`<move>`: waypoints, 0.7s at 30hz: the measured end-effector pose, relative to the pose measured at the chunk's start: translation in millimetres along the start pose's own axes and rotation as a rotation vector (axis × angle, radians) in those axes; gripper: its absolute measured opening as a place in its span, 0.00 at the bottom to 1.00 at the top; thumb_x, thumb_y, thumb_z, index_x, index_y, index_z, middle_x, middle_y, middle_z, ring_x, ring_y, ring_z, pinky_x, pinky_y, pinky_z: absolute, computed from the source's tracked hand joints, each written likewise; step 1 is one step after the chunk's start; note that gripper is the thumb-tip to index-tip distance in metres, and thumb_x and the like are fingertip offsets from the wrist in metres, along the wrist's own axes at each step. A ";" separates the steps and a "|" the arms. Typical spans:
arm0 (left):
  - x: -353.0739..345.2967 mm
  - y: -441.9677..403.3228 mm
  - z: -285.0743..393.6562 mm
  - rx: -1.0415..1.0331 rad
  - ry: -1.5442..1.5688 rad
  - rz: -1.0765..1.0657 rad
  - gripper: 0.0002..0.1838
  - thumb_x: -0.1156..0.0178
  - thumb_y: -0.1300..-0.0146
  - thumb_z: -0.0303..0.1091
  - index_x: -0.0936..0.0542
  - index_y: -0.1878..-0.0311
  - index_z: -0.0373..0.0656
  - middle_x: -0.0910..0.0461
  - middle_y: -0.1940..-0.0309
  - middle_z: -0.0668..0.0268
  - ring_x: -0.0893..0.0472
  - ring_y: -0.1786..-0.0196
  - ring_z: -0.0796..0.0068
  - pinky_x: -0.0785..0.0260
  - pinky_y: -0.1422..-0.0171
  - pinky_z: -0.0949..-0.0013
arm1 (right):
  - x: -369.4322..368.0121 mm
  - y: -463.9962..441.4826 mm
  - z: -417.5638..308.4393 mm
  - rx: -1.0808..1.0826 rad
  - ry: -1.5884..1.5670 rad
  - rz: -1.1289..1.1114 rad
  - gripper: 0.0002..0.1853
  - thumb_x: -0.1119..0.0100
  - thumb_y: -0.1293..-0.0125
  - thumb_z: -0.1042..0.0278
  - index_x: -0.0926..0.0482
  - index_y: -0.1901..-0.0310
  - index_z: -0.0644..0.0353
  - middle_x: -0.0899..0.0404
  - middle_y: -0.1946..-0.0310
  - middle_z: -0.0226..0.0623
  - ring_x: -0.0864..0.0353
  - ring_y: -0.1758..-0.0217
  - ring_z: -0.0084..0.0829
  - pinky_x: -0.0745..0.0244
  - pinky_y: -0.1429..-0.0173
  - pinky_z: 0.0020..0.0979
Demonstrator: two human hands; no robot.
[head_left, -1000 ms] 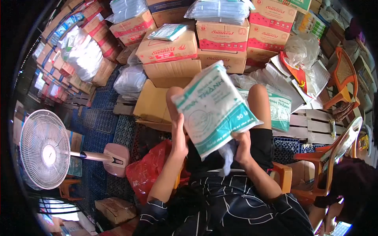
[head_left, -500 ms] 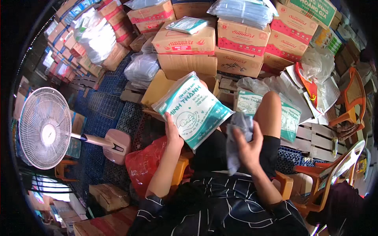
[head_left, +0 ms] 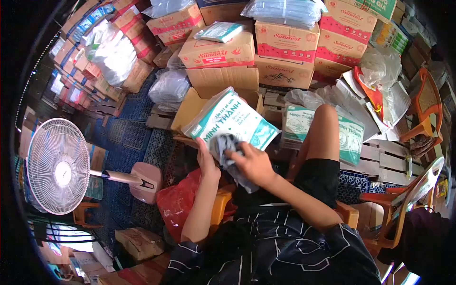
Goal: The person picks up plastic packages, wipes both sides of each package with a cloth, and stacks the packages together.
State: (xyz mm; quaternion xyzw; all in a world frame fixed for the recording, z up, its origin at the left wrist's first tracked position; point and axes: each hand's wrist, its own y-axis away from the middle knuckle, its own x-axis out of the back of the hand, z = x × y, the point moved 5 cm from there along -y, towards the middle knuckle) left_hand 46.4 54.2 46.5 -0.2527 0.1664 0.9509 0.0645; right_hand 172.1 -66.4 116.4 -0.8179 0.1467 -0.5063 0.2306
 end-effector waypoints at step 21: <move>15.8 -13.7 -11.6 0.055 0.088 -0.060 0.25 0.46 0.29 0.55 0.23 0.43 0.43 0.18 0.55 0.70 0.18 0.57 0.74 0.26 0.50 0.66 | -13.4 -41.1 -5.3 0.151 -0.132 -0.108 0.21 0.43 0.41 0.69 0.24 0.44 0.49 0.26 0.56 0.39 0.16 0.62 0.41 0.20 0.62 0.38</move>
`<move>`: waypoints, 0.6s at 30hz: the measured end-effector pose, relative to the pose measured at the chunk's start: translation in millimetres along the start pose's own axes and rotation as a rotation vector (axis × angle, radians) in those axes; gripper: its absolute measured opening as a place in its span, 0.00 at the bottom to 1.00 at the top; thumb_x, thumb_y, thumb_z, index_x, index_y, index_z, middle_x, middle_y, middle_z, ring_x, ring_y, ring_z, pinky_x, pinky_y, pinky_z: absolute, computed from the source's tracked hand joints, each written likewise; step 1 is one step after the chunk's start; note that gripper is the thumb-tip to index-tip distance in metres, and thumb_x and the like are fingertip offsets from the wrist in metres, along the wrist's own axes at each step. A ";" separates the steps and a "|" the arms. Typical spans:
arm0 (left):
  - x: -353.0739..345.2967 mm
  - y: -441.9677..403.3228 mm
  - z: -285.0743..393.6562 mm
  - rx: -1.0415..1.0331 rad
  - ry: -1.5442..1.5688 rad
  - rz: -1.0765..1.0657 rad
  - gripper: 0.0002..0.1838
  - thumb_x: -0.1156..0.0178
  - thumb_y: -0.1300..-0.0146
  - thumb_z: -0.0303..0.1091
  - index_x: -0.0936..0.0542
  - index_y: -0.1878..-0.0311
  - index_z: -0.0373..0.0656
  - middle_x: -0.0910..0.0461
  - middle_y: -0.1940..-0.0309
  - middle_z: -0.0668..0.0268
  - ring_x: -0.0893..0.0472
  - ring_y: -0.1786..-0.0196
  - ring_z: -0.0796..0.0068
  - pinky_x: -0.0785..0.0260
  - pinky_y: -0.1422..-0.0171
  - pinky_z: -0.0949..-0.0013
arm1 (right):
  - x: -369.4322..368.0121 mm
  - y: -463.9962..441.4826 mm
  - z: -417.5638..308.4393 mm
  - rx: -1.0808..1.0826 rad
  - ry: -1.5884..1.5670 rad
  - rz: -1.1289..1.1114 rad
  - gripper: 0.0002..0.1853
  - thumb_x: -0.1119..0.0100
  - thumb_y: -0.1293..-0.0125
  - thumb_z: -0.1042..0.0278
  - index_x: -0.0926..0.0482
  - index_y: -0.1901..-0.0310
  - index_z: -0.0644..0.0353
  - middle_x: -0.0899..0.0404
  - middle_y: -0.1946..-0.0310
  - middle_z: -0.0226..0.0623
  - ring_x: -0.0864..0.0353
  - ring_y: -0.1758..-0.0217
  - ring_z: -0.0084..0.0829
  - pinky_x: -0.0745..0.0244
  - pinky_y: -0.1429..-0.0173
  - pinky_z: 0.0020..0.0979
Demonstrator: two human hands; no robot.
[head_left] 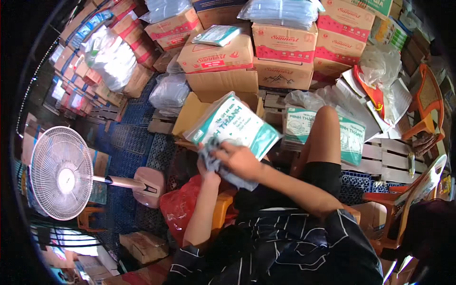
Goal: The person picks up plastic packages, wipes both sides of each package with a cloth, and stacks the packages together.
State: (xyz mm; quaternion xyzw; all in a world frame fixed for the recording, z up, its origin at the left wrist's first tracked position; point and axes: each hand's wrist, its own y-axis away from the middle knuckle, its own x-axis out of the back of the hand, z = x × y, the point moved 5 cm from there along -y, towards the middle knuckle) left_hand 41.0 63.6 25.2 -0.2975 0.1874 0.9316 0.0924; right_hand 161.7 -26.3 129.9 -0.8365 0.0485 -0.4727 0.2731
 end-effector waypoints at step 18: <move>-52.9 28.8 5.9 -0.417 -0.589 -0.156 0.33 0.34 0.39 0.30 0.38 0.34 0.35 0.27 0.43 0.59 0.26 0.41 0.69 0.32 0.37 0.64 | 59.9 25.6 113.1 -0.512 0.085 0.320 0.24 0.44 0.47 0.82 0.28 0.45 0.56 0.25 0.55 0.48 0.20 0.60 0.57 0.23 0.58 0.50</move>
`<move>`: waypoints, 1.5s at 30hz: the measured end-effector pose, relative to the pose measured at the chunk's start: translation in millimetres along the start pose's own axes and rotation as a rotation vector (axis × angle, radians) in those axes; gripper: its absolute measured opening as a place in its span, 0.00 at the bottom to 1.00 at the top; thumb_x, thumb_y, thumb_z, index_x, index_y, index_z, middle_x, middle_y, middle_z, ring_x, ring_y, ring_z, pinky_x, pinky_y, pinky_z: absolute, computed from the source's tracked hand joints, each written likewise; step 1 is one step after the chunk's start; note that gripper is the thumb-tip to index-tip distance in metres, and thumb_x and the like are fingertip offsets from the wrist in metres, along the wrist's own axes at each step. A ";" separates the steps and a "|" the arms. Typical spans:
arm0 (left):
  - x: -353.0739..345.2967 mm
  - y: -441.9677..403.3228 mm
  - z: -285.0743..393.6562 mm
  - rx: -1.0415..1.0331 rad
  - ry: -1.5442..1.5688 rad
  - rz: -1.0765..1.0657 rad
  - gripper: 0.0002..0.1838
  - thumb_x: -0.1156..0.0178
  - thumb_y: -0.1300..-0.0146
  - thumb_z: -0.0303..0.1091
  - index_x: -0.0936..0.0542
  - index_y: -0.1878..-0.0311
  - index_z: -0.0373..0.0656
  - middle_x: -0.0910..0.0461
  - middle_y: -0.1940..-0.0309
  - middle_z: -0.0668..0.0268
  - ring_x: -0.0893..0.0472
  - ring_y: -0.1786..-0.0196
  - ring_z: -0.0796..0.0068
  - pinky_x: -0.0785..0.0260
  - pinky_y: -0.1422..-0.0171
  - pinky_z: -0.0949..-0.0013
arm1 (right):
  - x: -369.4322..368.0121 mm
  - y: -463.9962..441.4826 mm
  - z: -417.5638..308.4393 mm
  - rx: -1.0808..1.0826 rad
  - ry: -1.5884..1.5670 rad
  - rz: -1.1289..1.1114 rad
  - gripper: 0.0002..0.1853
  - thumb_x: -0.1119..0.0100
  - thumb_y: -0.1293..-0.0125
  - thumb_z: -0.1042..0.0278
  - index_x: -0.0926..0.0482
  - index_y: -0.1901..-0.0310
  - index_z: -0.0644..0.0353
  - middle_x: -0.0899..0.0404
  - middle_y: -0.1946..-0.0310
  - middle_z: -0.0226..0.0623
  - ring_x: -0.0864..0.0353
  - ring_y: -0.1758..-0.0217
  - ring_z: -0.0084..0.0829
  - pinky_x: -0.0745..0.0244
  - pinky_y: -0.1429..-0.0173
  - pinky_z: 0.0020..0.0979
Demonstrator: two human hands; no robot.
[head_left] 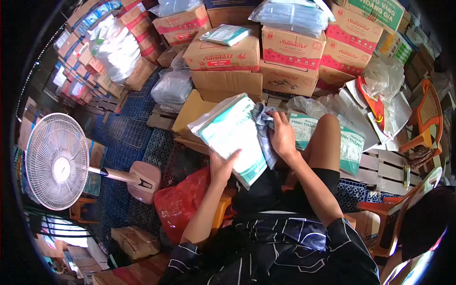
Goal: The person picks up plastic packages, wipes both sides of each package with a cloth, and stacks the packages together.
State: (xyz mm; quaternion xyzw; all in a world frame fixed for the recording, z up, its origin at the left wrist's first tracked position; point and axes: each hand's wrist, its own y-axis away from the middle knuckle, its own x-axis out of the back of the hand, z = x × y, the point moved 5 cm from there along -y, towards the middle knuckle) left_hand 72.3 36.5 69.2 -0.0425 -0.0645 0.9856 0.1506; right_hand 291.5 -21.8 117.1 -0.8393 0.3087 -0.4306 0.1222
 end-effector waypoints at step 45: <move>-15.0 8.7 4.3 0.357 0.094 -0.222 0.33 0.40 0.41 0.16 0.37 0.32 0.33 0.28 0.38 0.57 0.26 0.38 0.67 0.33 0.34 0.64 | 187.4 44.5 -179.1 0.740 -0.526 -0.451 0.20 0.40 0.40 0.65 0.22 0.44 0.54 0.23 0.72 0.41 0.21 0.78 0.28 0.27 0.80 0.26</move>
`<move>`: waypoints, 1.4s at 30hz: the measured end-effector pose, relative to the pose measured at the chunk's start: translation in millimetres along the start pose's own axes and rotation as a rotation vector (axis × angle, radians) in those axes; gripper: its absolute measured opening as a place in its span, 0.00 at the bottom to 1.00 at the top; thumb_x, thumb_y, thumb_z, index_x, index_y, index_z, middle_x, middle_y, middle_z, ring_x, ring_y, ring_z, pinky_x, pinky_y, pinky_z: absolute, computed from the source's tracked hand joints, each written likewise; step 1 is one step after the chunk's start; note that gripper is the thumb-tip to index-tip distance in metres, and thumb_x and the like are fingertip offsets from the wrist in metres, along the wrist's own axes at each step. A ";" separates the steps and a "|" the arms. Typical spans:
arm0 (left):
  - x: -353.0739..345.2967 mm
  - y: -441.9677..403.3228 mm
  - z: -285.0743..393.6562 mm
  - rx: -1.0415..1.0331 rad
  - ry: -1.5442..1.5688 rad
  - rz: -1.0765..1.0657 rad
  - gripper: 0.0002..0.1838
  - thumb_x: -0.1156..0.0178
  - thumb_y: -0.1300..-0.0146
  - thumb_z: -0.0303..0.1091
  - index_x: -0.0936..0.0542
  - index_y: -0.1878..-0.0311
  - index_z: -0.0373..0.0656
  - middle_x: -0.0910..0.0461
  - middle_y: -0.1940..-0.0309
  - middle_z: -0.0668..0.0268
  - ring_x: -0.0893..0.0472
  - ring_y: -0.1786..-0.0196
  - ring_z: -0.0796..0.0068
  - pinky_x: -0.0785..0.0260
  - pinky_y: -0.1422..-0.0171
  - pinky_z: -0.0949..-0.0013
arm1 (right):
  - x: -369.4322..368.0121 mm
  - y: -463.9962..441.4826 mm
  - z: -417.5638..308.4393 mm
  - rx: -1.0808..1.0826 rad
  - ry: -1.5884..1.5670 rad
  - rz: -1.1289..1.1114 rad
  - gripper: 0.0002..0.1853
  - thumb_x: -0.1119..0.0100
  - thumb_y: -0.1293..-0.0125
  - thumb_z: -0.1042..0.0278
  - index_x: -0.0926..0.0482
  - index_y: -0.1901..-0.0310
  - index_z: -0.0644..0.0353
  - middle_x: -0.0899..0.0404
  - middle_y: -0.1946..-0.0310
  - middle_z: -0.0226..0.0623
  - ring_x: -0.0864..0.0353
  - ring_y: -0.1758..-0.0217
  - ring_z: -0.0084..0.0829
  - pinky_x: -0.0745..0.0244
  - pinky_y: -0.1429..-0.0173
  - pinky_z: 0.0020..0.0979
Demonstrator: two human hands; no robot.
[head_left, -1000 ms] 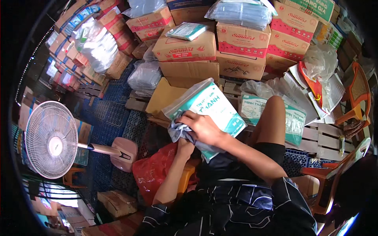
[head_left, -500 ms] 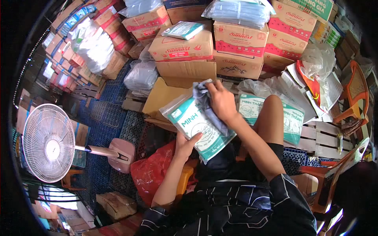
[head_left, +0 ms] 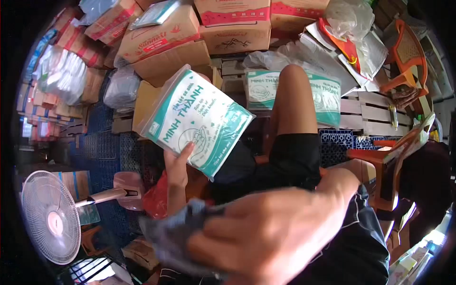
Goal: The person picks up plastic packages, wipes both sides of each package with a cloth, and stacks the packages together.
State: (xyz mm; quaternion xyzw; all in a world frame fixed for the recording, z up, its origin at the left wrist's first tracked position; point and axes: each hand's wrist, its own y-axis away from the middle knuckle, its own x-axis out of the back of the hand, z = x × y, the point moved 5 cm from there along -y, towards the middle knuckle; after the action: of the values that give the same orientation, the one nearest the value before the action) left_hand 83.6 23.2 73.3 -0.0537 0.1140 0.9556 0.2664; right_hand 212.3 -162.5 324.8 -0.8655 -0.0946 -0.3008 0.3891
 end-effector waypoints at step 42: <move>-31.6 6.9 30.1 0.064 0.322 -0.079 0.35 0.37 0.45 0.20 0.37 0.32 0.34 0.26 0.41 0.58 0.23 0.41 0.64 0.30 0.36 0.63 | 21.7 49.3 67.5 -0.020 -0.619 -0.069 0.25 0.42 0.38 0.73 0.26 0.38 0.70 0.21 0.48 0.59 0.15 0.56 0.48 0.20 0.51 0.37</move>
State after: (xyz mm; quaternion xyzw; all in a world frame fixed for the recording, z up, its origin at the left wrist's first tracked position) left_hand 105.7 9.2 108.8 -0.2019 0.1835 0.9193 0.2836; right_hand 279.5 -148.1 272.5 -0.9162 -0.2347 -0.0369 0.3228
